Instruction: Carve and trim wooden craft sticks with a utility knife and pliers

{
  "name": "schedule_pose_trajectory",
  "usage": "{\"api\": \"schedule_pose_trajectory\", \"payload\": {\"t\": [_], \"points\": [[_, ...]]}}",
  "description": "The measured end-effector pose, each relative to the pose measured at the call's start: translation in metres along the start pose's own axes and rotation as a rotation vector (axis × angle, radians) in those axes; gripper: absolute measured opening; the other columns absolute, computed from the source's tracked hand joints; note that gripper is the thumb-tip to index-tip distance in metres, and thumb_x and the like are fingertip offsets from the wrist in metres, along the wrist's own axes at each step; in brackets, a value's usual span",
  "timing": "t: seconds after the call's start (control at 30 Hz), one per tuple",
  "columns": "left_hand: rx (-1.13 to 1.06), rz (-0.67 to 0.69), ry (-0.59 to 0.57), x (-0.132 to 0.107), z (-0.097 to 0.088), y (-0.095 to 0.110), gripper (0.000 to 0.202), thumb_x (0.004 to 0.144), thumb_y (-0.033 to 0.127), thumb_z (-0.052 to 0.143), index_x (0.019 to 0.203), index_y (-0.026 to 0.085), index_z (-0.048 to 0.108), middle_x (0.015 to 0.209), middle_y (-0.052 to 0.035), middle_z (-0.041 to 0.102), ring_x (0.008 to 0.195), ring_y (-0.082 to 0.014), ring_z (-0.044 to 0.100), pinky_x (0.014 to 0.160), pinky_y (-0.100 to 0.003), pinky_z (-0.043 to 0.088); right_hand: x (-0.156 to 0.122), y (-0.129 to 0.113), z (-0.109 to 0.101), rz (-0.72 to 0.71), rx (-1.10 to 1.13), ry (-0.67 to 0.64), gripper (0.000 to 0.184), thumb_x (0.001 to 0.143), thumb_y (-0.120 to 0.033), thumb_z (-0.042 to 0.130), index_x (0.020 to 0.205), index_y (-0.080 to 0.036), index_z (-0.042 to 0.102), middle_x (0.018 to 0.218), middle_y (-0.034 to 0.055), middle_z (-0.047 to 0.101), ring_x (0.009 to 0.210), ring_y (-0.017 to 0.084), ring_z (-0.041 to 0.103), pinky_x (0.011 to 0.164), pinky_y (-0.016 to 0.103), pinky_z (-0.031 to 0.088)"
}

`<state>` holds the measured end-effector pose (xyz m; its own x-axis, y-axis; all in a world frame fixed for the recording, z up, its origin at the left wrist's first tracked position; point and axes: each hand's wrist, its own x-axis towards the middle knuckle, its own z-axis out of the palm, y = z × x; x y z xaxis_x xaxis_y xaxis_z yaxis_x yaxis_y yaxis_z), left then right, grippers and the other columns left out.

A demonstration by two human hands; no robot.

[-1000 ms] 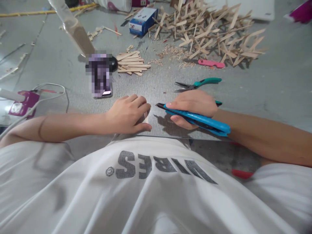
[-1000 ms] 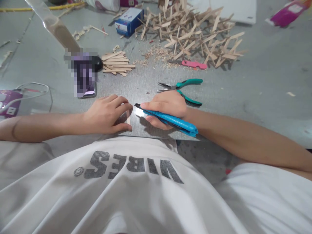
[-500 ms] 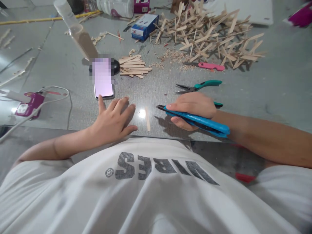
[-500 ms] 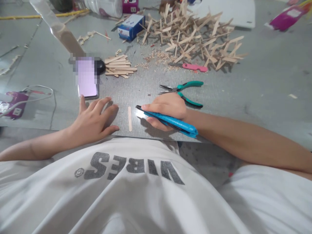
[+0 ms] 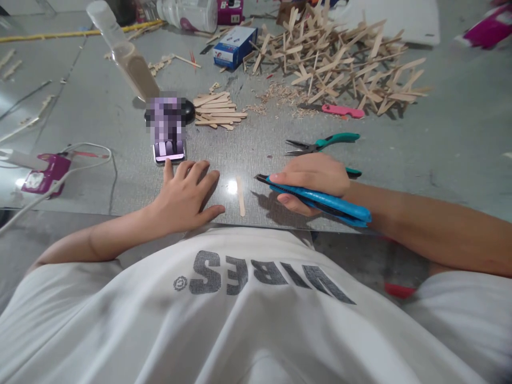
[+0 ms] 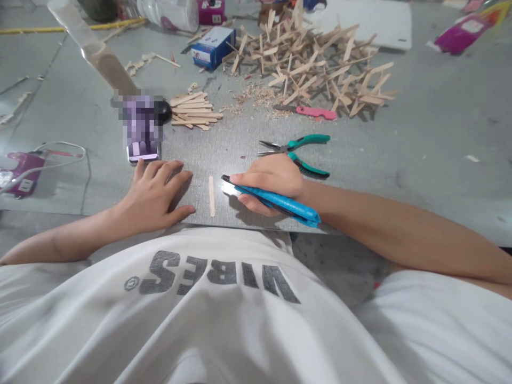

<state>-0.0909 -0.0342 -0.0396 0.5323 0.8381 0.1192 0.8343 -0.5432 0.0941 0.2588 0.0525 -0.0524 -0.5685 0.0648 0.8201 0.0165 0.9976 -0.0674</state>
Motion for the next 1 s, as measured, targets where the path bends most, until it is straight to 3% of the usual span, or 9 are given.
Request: {"api": "schedule_pose_trajectory", "payload": {"t": [0.23, 0.37, 0.47, 0.53, 0.6, 0.67, 0.73, 0.9, 1.0], "points": [[-0.010, 0.072, 0.011, 0.010, 0.000, -0.007, 0.078, 0.108, 0.081, 0.063, 0.153, 0.019, 0.075, 0.162, -0.0306, 0.074, 0.143, -0.0542, 0.068, 0.125, -0.091, 0.045, -0.015, 0.002, 0.000, 0.090, -0.100, -0.087, 0.036, 0.111, -0.045, 0.072, 0.143, -0.032, 0.079, 0.085, -0.0004, 0.085, 0.061, 0.020, 0.073, 0.059, 0.033, 0.066], [-0.066, 0.370, 0.071, 0.022, -0.004, -0.013, 0.052, 0.121, 0.057, 0.054, 0.151, 0.018, 0.073, 0.159, -0.0265, 0.076, 0.140, -0.0401, 0.075, 0.130, -0.069, 0.055, 0.000, 0.000, 0.002, -0.016, -0.034, -0.001, 0.036, 0.108, -0.032, 0.074, 0.143, -0.025, 0.078, 0.088, 0.0008, 0.085, 0.061, 0.018, 0.074, 0.058, 0.030, 0.064], [-0.029, 0.513, 0.165, 0.031, -0.012, -0.008, 0.047, 0.123, 0.048, 0.054, 0.154, 0.017, 0.071, 0.151, -0.0244, 0.079, 0.133, -0.0354, 0.078, 0.115, -0.054, 0.064, 0.008, -0.002, 0.000, -0.030, -0.026, 0.012, 0.033, 0.110, -0.032, 0.074, 0.140, -0.020, 0.079, 0.086, 0.0018, 0.084, 0.065, 0.017, 0.077, 0.061, 0.028, 0.063], [0.041, 0.455, 0.092, 0.040, -0.022, 0.000, 0.059, 0.122, 0.062, 0.055, 0.150, 0.013, 0.073, 0.136, -0.0231, 0.082, 0.114, -0.0356, 0.081, 0.096, -0.049, 0.066, 0.008, -0.003, -0.003, -0.022, -0.047, -0.006, 0.032, 0.113, -0.033, 0.070, 0.142, -0.022, 0.078, 0.086, 0.0010, 0.084, 0.065, 0.017, 0.077, 0.061, 0.029, 0.064], [0.112, 0.319, -0.087, 0.052, -0.031, 0.012, 0.083, 0.115, 0.084, 0.056, 0.147, 0.009, 0.075, 0.129, -0.0231, 0.082, 0.105, -0.0368, 0.081, 0.084, -0.048, 0.064, 0.006, -0.004, -0.006, -0.015, -0.057, -0.035, 0.035, 0.114, -0.033, 0.069, 0.147, -0.024, 0.077, 0.086, 0.0013, 0.084, 0.065, 0.018, 0.078, 0.061, 0.031, 0.064], [0.168, 0.217, -0.253, 0.062, -0.038, 0.026, 0.092, 0.109, 0.092, 0.062, 0.147, 0.008, 0.074, 0.136, -0.0245, 0.080, 0.111, -0.0403, 0.082, 0.086, -0.049, 0.064, 0.004, -0.004, -0.008, -0.002, -0.066, -0.047, 0.038, 0.113, -0.034, 0.072, 0.149, -0.024, 0.076, 0.085, 0.0020, 0.084, 0.065, 0.020, 0.077, 0.061, 0.033, 0.063], [0.195, 0.190, -0.341, 0.069, -0.040, 0.038, 0.096, 0.106, 0.095, 0.066, 0.144, 0.007, 0.075, 0.139, -0.0260, 0.079, 0.118, -0.0437, 0.080, 0.091, -0.051, 0.064, 0.002, -0.005, -0.009, 0.015, -0.077, -0.036, 0.038, 0.113, -0.036, 0.072, 0.148, -0.023, 0.077, 0.085, 0.0023, 0.084, 0.066, 0.020, 0.077, 0.062, 0.033, 0.062], [0.143, 0.153, -0.361, 0.067, -0.033, 0.047, 0.074, 0.111, 0.075, 0.070, 0.136, 0.007, 0.077, 0.136, -0.0265, 0.076, 0.120, -0.0433, 0.078, 0.095, -0.052, 0.063, 0.002, -0.009, -0.012, 0.034, -0.048, -0.090, 0.041, 0.111, -0.035, 0.074, 0.150, -0.023, 0.079, 0.094, 0.0048, 0.088, 0.073, 0.019, 0.080, 0.070, 0.031, 0.066], [0.069, 0.166, -0.340, 0.064, -0.028, 0.043, 0.093, 0.102, 0.091, 0.075, 0.139, 0.005, 0.076, 0.137, -0.0275, 0.075, 0.119, -0.0437, 0.076, 0.095, -0.053, 0.064, 0.001, -0.010, -0.012, 0.057, -0.034, -0.093, 0.041, 0.111, -0.035, 0.074, 0.150, -0.026, 0.080, 0.096, 0.0039, 0.088, 0.075, 0.019, 0.079, 0.071, 0.032, 0.065]]}}
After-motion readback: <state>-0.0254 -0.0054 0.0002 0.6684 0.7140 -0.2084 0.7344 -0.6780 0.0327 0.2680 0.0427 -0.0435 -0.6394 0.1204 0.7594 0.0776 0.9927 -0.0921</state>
